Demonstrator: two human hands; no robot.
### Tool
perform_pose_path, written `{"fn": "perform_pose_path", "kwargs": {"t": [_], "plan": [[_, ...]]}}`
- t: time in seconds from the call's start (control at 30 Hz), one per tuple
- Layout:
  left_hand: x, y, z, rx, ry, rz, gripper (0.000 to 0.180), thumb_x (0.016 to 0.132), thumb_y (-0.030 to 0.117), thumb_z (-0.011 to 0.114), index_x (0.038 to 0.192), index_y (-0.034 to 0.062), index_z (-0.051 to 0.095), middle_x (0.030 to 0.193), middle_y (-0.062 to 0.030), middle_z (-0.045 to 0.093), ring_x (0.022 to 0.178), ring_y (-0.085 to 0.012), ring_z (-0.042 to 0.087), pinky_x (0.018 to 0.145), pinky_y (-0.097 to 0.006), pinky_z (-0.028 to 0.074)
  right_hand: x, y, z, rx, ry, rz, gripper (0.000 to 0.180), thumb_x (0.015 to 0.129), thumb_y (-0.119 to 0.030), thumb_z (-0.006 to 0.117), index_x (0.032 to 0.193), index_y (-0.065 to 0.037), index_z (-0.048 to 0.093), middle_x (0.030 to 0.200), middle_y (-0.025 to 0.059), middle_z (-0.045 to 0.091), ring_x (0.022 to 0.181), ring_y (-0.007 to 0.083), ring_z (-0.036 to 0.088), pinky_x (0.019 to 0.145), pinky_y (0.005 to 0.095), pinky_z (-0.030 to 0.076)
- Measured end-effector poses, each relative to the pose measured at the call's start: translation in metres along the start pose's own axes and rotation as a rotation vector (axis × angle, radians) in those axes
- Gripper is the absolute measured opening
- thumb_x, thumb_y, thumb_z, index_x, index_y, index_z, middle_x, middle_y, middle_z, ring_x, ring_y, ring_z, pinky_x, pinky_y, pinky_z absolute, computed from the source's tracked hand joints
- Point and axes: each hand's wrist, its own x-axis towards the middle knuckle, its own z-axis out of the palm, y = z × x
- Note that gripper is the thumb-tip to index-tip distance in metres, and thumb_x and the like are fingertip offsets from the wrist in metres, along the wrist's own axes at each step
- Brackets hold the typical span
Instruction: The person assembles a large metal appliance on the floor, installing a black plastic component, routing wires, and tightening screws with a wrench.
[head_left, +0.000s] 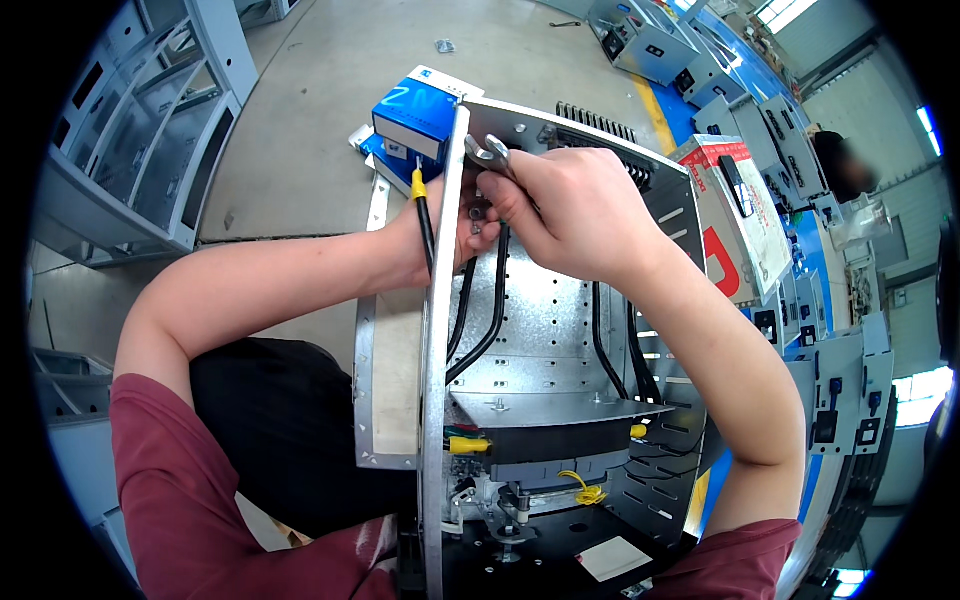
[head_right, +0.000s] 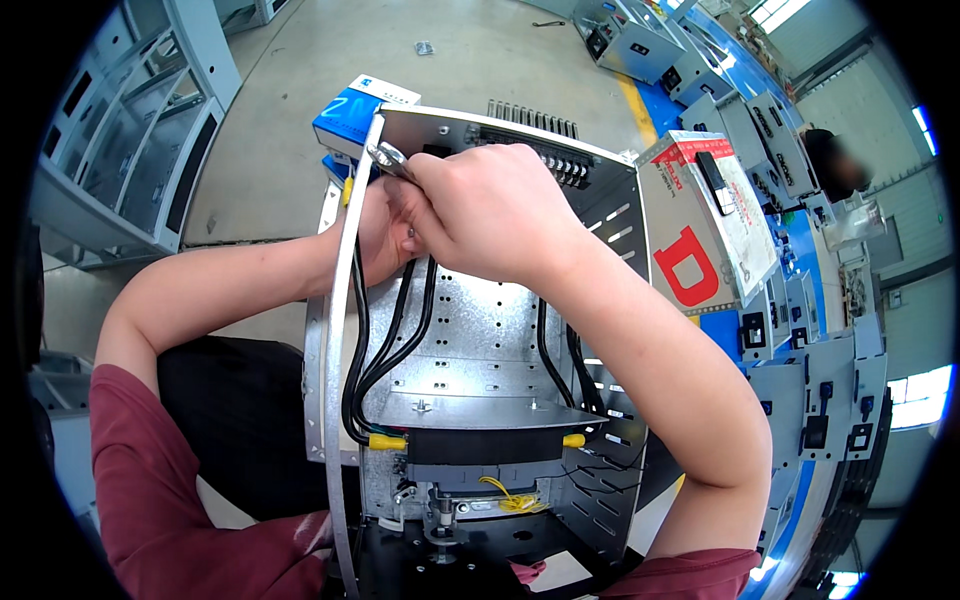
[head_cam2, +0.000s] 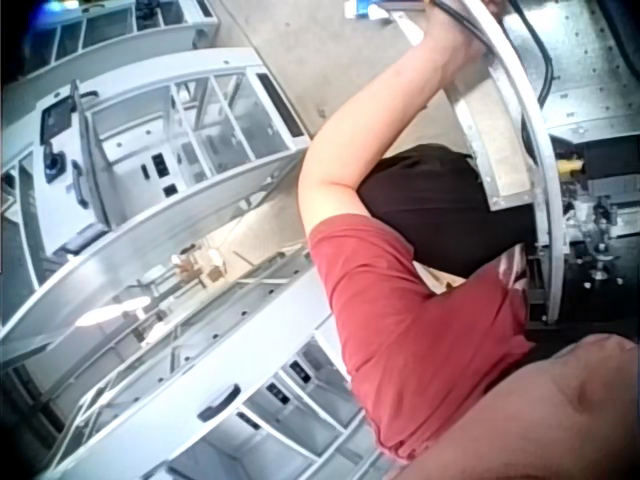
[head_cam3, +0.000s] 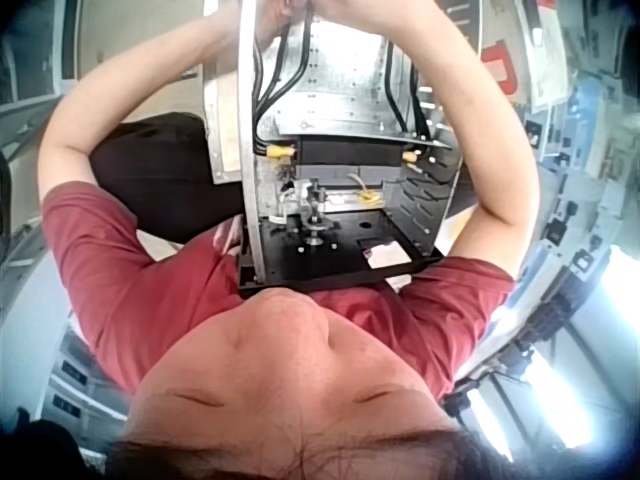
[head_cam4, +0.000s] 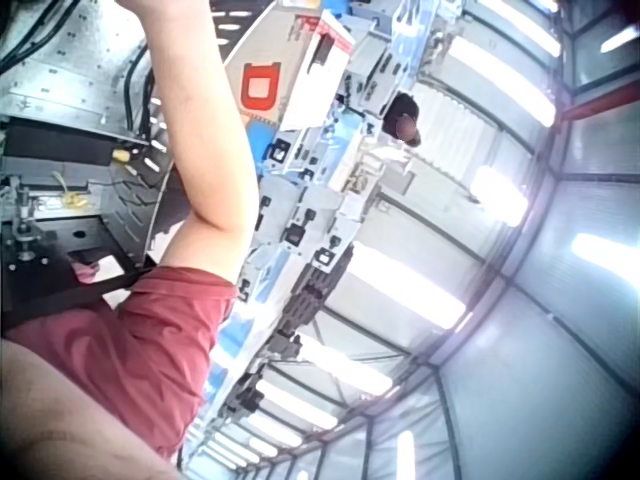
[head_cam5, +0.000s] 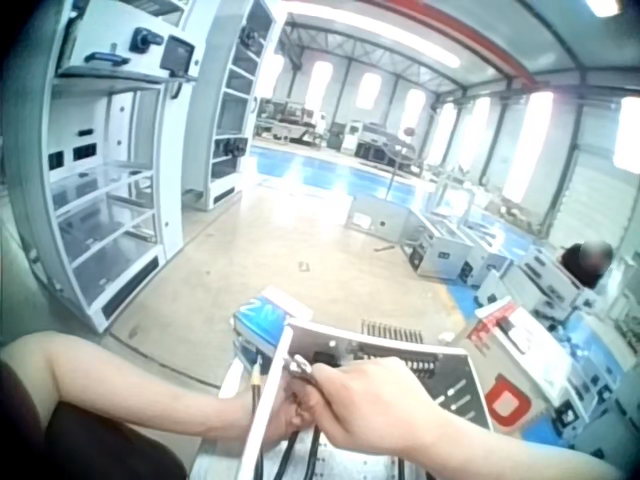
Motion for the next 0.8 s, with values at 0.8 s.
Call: {"fn": "perform_pose_path", "kwargs": {"t": [0.8], "plan": [[0.0, -0.003, 0.003, 0.014, 0.062, 0.034, 0.027, 0.11, 0.034, 0.05, 0.101, 0.0099, 0.057, 0.088, -0.0012, 0.054, 0.074, -0.0086, 0.058, 0.064, -0.023, 0.057, 0.001, -0.001, -0.001, -0.002, -0.015, 0.021, 0.027, 0.1, -0.028, 0.059, 0.087, -0.007, 0.07, 0.068, 0.013, 0.068, 0.066, 0.0363, 0.069, 0.062, 0.0468, 0.055]]}}
